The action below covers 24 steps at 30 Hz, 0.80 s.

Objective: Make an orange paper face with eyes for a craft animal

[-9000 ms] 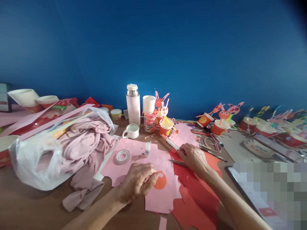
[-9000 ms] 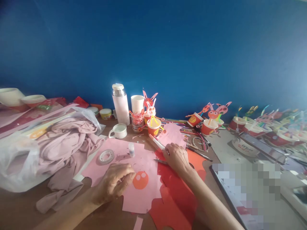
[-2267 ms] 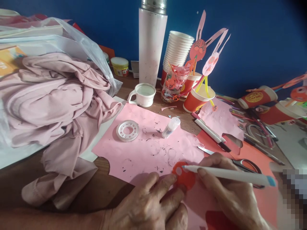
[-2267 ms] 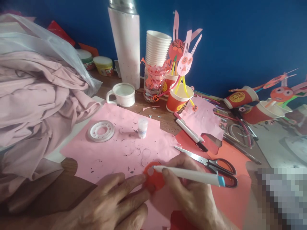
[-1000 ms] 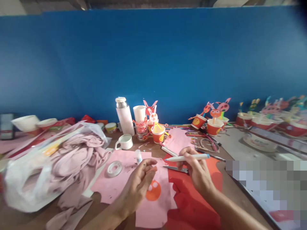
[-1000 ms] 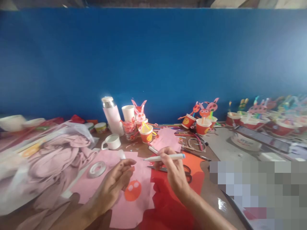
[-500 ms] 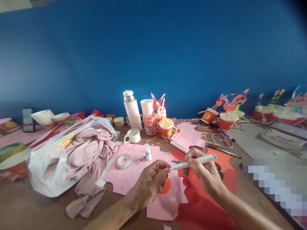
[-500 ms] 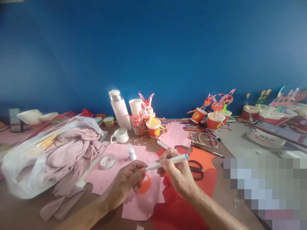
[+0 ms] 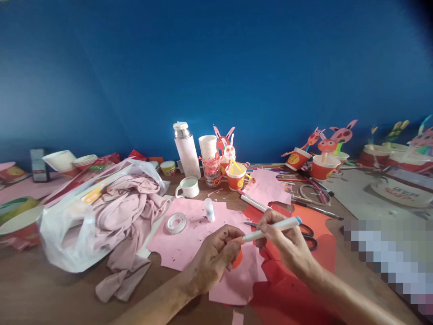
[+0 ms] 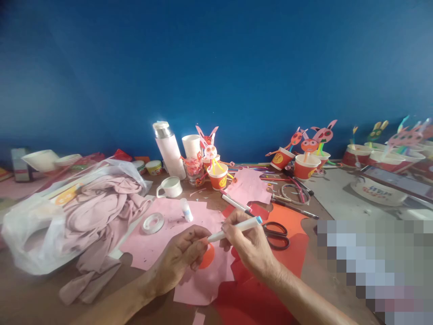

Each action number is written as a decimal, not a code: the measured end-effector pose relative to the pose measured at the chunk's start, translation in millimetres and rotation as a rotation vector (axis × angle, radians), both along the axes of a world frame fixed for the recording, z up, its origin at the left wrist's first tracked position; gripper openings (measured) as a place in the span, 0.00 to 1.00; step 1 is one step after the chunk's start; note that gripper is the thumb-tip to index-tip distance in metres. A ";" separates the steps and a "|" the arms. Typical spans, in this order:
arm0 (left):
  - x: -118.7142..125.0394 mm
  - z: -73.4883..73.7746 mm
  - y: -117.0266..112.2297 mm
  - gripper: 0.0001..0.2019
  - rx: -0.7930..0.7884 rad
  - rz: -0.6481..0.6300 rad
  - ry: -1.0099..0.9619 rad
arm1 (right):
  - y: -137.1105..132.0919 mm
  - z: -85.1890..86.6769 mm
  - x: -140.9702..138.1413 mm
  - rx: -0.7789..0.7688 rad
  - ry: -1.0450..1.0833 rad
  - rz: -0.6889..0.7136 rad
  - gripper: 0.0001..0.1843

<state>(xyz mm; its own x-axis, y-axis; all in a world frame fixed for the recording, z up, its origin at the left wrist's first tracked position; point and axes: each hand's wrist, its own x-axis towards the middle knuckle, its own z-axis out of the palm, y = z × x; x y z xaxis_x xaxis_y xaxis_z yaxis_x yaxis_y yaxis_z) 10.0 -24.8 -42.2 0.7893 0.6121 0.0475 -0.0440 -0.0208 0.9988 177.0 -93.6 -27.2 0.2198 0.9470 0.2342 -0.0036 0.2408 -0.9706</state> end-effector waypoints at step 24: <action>-9.0 5.5 -10.2 0.22 0.242 -0.025 0.075 | -0.4 -9.6 -31.8 -0.039 0.160 0.007 0.15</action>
<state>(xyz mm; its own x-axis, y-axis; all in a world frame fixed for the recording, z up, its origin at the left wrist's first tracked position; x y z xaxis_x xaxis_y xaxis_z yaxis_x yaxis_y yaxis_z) 1.0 -34.9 -36.7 0.8110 0.5702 0.1312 0.0264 -0.2598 0.9653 145.2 -93.9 -36.7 0.2442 0.9565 0.1595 -0.1603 0.2021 -0.9662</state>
